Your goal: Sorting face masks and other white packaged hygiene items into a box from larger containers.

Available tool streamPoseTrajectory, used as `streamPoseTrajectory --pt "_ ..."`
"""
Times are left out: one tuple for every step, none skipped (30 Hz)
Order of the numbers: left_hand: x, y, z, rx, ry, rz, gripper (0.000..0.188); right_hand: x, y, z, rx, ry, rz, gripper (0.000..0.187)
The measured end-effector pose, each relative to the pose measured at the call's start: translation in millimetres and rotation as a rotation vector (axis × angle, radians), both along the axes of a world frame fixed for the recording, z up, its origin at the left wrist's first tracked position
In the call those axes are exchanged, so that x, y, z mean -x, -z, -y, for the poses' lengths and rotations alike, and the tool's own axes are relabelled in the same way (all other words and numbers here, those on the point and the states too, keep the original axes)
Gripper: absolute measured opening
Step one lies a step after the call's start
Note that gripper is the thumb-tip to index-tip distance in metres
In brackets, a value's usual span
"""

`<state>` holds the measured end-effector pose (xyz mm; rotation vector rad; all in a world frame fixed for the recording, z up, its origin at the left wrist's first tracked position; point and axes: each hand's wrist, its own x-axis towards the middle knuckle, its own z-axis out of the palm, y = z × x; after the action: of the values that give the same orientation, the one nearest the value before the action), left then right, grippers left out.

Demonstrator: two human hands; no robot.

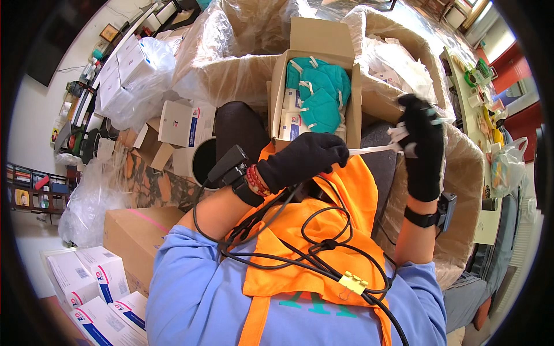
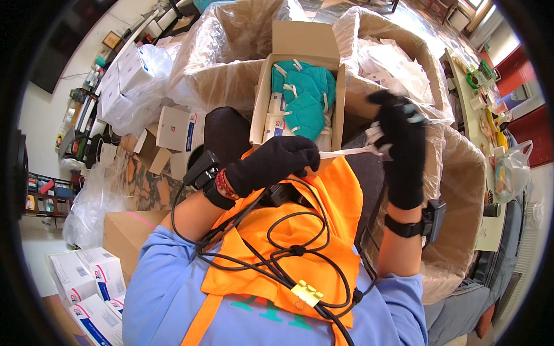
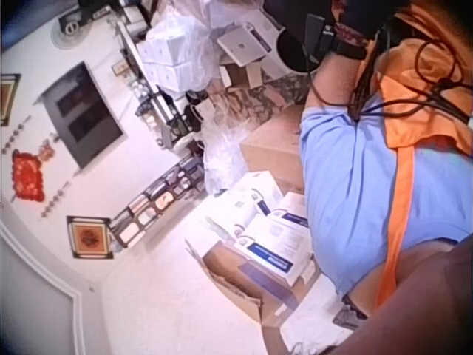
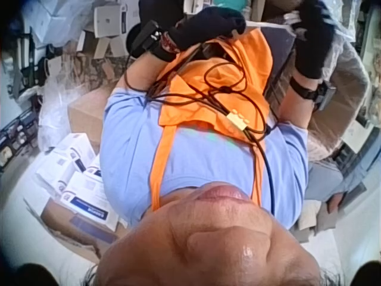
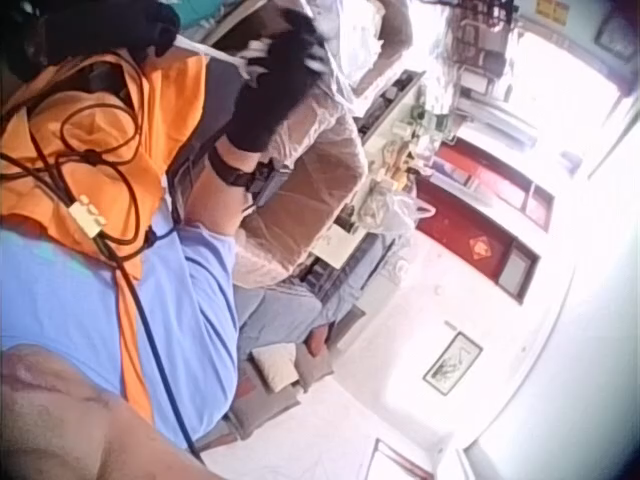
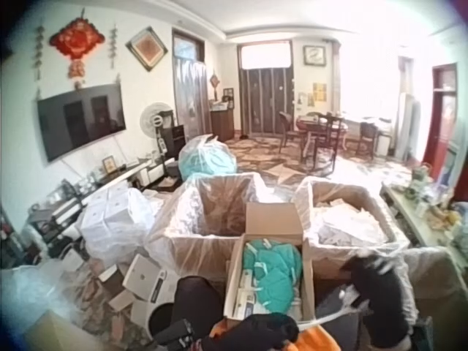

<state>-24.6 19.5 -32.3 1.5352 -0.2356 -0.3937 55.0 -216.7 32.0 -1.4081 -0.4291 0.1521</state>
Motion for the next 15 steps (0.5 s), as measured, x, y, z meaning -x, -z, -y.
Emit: streamPoseTrajectory --pt "1 -6 3 -0.056 -0.031 0.091 0.018 1 12 -5 0.127 0.032 -0.138 0.023" --pt "2 -9 3 -0.060 -0.033 0.091 0.018 17 4 -29 0.207 -0.001 0.012 0.023" --pt "0 -13 3 -0.188 -0.071 0.206 0.016 18 18 -41 0.329 0.009 0.240 0.026" --pt "-2 -15 3 -0.315 -0.110 0.322 0.015 23 22 -44 0.469 -0.044 0.355 0.026" --pt "-2 -14 2 -0.317 -0.112 0.323 0.015 31 23 -54 0.418 -0.090 0.288 0.023" --pt "-3 -13 -1 -0.375 -0.131 0.461 0.014 36 26 -60 0.368 -0.136 0.221 0.023" --pt "-2 -11 -3 -0.431 -0.150 0.598 0.014 38 26 -59 0.367 -0.138 0.222 0.023" --pt "1 -10 -6 -0.432 -0.150 0.595 0.014 40 25 -58 0.654 -0.134 0.296 0.029" --pt "5 -10 -11 -0.560 -0.093 0.644 0.015 43 26 -56 0.941 -0.129 0.367 0.036" --pt "9 -9 -14 -0.688 -0.033 0.691 0.015 44 30 -53 0.941 -0.132 0.364 0.036" --pt "12 -24 -13 -0.688 0.073 0.584 0.013 43 35 -47 0.907 -0.219 0.349 0.043" --pt "15 -38 -13 -0.686 0.074 0.584 0.013 44 42 -44 0.871 -0.305 0.335 0.050" --pt "18 -50 -12 -0.572 0.176 0.314 0.012 48 49 -42 0.700 -0.406 0.146 0.044" --pt "21 -55 -13 -0.454 0.267 0.043 0.012 55 50 -40 0.700 -0.410 0.146 0.044" --pt "24 -46 -19 -0.370 0.289 -0.102 0.012 64 49 -37 0.615 -0.414 -0.056 0.040"
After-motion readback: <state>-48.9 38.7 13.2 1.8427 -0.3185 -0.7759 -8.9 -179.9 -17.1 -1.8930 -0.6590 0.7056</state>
